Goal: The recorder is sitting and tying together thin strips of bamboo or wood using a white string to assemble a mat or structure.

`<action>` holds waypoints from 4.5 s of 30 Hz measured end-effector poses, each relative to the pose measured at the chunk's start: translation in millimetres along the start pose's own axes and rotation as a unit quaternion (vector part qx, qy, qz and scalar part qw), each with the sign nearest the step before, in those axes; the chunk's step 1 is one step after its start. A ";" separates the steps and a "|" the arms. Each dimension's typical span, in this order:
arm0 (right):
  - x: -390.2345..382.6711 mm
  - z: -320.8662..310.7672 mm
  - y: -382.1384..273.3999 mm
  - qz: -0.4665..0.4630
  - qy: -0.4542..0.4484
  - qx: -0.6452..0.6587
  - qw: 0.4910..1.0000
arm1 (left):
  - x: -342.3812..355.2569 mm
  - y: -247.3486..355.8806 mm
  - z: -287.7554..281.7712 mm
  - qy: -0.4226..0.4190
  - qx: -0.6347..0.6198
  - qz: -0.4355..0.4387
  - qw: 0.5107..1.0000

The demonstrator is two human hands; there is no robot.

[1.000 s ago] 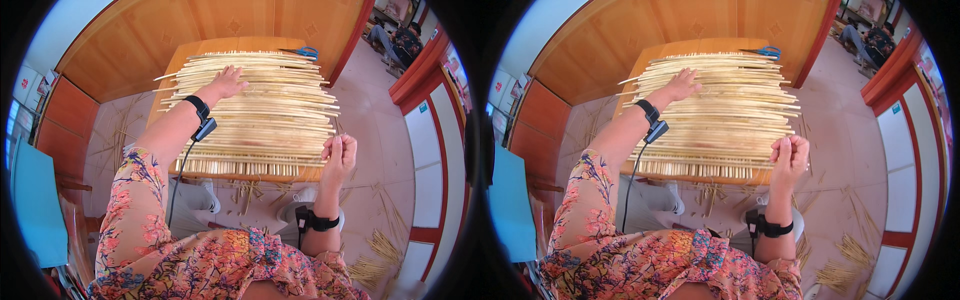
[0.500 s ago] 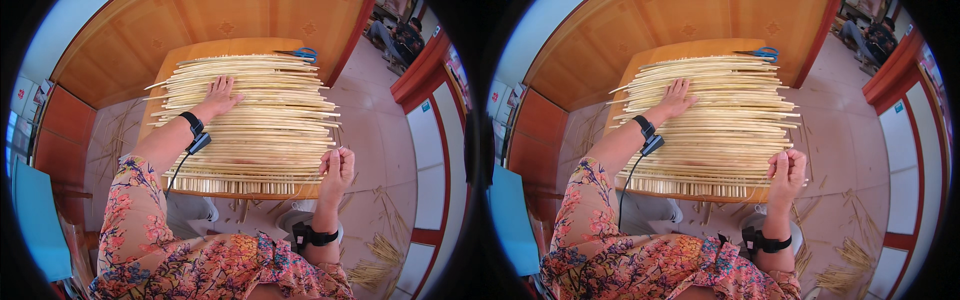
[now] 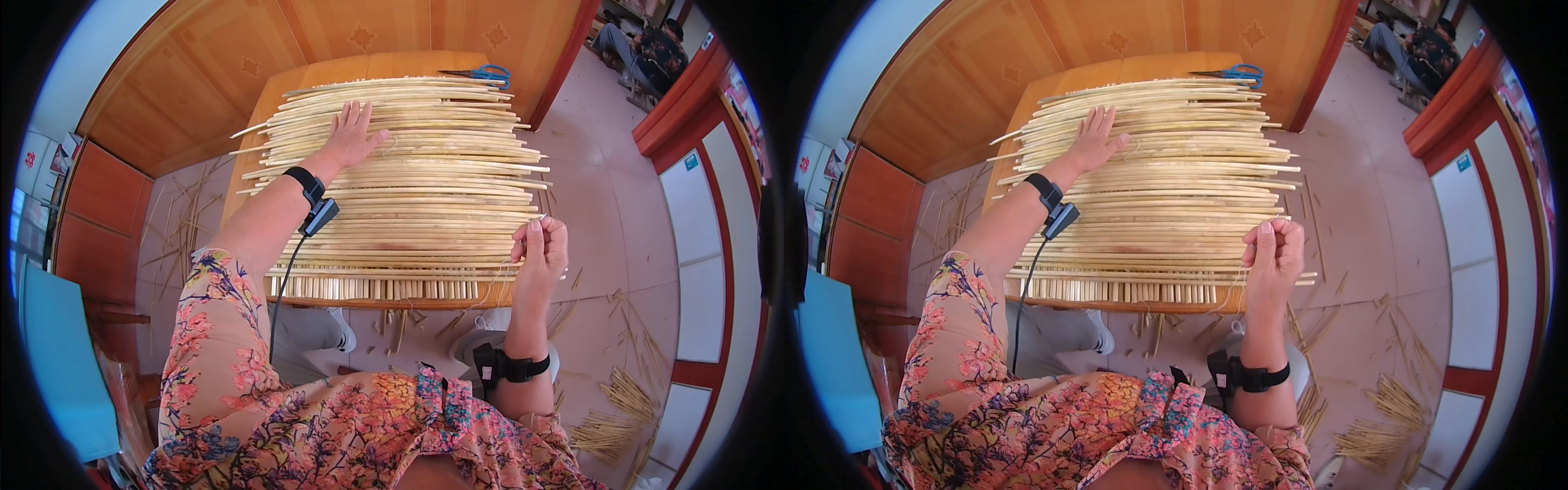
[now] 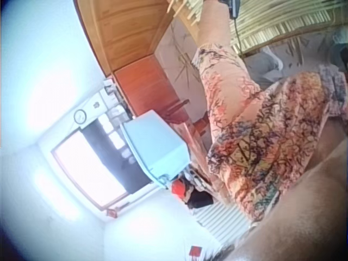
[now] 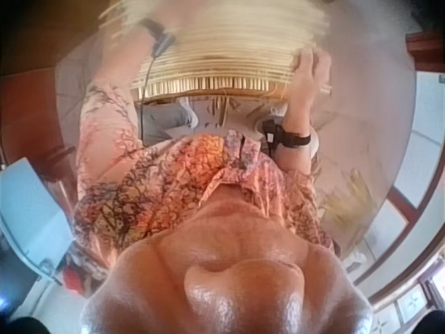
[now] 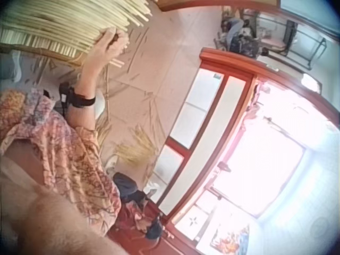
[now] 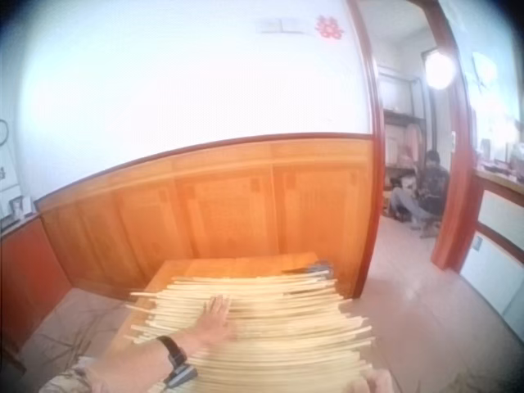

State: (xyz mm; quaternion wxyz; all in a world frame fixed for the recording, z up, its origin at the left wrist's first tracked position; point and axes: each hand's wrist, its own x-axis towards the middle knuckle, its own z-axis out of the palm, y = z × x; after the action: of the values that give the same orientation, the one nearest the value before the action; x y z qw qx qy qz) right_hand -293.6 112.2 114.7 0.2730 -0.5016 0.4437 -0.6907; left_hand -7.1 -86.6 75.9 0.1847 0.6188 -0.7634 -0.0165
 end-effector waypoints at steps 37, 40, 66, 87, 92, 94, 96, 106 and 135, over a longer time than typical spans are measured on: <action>12.0 -8.2 43.3 0.028 0.006 0.021 0.999 | -104.4 44.7 53.4 -0.045 0.007 -0.001 0.999; 13.0 -13.8 45.1 0.025 -0.003 0.020 0.999 | -101.7 45.1 58.7 -0.026 0.019 0.000 0.999; -60.2 -45.7 -46.0 -0.105 -0.029 0.113 0.988 | -194.8 62.9 81.4 0.088 0.053 0.137 0.985; -90.4 -100.0 -129.0 0.031 -0.576 0.244 0.779 | -164.2 82.5 114.6 0.097 0.042 0.120 0.987; -97.5 -92.1 -127.5 -0.003 -0.575 0.236 0.783 | -169.1 80.1 115.8 0.098 0.028 0.117 0.988; -95.6 -87.6 -131.0 -0.005 -0.574 0.235 0.785 | -167.7 81.4 115.4 0.102 0.029 0.123 0.987; -94.8 -86.1 -132.0 -0.003 -0.570 0.234 0.788 | -166.5 82.8 117.3 0.102 0.029 0.131 0.986; -82.1 -96.1 -114.9 0.017 -0.523 0.296 0.800 | -158.6 81.8 116.3 0.054 0.019 0.126 0.990; -90.7 -107.4 -85.3 -0.005 -0.275 0.251 0.928 | -67.5 30.0 45.8 -0.171 0.009 0.031 0.985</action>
State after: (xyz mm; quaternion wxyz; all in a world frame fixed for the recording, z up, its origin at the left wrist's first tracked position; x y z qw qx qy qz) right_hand -356.6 262.2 138.4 0.4982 -0.5891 0.1605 -0.6156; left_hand -37.8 -24.7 23.2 0.0460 0.5848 -0.8024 -0.1098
